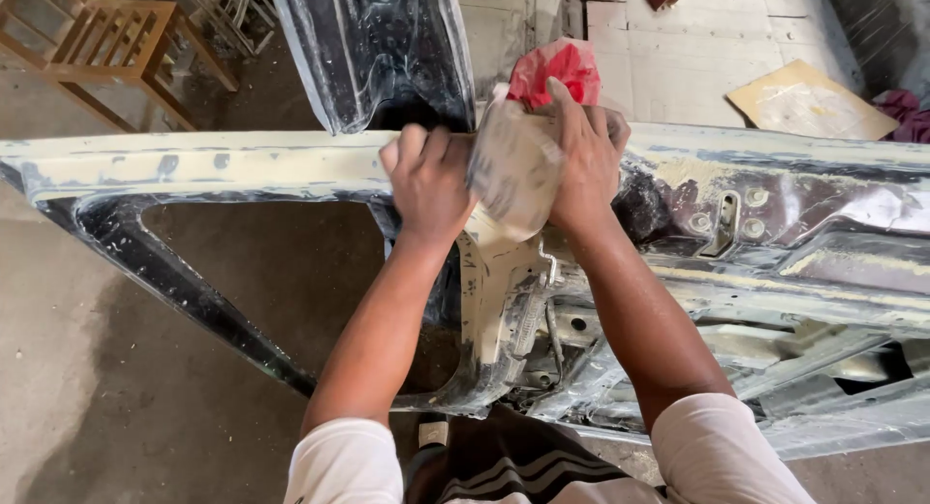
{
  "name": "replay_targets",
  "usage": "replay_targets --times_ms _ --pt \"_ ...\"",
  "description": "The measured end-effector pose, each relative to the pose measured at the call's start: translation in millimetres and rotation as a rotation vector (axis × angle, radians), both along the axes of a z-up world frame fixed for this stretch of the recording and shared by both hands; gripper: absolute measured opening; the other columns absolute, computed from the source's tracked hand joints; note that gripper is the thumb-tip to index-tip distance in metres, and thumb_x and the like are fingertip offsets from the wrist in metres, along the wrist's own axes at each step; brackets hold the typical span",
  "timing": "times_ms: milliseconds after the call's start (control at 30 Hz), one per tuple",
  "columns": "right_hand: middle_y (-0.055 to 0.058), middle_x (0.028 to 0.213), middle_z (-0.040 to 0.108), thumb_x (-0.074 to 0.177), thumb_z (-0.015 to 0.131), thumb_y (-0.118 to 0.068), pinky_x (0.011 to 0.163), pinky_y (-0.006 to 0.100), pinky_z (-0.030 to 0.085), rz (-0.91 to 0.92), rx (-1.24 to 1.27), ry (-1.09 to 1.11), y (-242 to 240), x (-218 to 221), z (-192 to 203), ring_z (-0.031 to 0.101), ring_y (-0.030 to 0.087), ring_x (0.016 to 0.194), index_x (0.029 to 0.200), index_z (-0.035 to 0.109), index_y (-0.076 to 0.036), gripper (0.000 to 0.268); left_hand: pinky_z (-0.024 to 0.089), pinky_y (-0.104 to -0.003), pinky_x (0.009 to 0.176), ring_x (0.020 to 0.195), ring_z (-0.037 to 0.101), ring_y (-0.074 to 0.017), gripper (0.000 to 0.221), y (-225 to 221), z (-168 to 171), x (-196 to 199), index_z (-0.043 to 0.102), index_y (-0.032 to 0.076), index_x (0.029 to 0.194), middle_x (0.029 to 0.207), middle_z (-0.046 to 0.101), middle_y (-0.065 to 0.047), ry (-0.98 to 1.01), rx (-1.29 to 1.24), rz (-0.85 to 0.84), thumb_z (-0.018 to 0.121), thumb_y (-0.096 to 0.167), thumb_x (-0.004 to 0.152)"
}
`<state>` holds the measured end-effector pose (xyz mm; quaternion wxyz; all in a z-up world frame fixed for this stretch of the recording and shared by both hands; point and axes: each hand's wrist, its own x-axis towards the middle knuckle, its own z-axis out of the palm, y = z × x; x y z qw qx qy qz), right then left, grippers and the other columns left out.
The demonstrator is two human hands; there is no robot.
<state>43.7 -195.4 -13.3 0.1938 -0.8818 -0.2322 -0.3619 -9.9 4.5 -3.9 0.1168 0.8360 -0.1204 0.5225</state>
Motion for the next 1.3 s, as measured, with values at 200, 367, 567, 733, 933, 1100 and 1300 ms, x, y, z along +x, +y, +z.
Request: replay_targets --times_ms 200,367,567,733,933,1100,1300 --pt "0.009 0.130 0.067 0.075 0.085 -0.027 0.110 0.046 0.028 -0.018 0.000 -0.005 4.8 -8.8 16.0 0.056 0.028 0.127 0.156 0.042 -0.007 0.093 0.034 -0.043 0.082 0.093 0.051 -0.0243 0.015 1.5 16.4 8.0 0.068 0.013 0.079 0.086 0.057 -0.002 0.029 0.002 -0.003 0.076 0.026 0.080" --pt "0.004 0.126 0.067 0.082 0.086 -0.025 0.116 0.046 0.026 0.005 0.042 0.024 5.2 -12.0 14.9 0.056 0.026 0.124 0.155 0.040 -0.008 0.089 0.032 -0.041 0.083 0.099 0.053 -0.0203 0.012 6.6 -10.6 2.0 0.070 0.014 0.086 0.093 0.060 0.003 -0.048 0.014 0.026 0.074 0.025 0.085" --pt "0.011 0.131 0.064 0.069 0.086 -0.021 0.113 0.046 0.027 0.005 0.024 0.029 4.9 -6.3 9.0 0.054 0.029 0.127 0.156 0.040 -0.006 0.100 0.033 -0.042 0.083 0.096 0.051 -0.0227 0.011 5.2 2.9 7.2 0.073 0.014 0.087 0.090 0.058 -0.001 0.005 0.032 0.005 0.074 0.025 0.086" --pt "0.008 0.127 0.066 0.074 0.092 -0.031 0.112 0.051 0.026 0.059 0.097 0.044 6.8 -8.7 12.2 0.053 0.030 0.127 0.152 0.040 -0.006 0.098 0.031 -0.042 0.082 0.101 0.054 -0.0206 0.016 7.6 -2.3 2.1 0.073 0.012 0.087 0.094 0.063 0.002 -0.018 0.010 -0.007 0.073 0.028 0.084" --pt "0.012 0.119 0.065 0.063 0.092 -0.032 0.109 0.051 0.027 -0.034 0.040 0.059 10.9 -11.1 22.6 0.053 0.035 0.126 0.150 0.043 -0.005 0.103 0.032 -0.042 0.084 0.099 0.052 -0.0192 0.013 9.2 -13.3 6.2 0.075 0.015 0.085 0.096 0.067 0.004 0.007 -0.003 0.035 0.074 0.028 0.085" --pt "0.012 0.123 0.063 0.074 0.096 -0.045 0.113 0.047 0.028 -0.002 0.018 0.085 7.8 -11.2 19.0 0.056 0.030 0.123 0.154 0.039 -0.008 0.105 0.033 -0.037 0.078 0.090 0.050 -0.0166 0.028 8.6 11.8 29.9 0.071 0.017 0.077 0.101 0.072 0.005 -0.091 -0.095 0.003 0.080 0.037 0.095" --pt "0.012 0.144 0.061 0.078 0.100 -0.041 0.117 0.049 0.039 0.180 0.106 0.103 -17.3 -14.7 34.9 0.056 0.027 0.134 0.162 0.036 -0.010 0.110 0.040 -0.038 0.084 0.090 0.057 -0.0192 0.020 23.3 73.6 -7.5 0.079 0.014 0.104 0.095 0.070 0.001 -0.018 -0.130 -0.212 0.078 0.035 0.105"
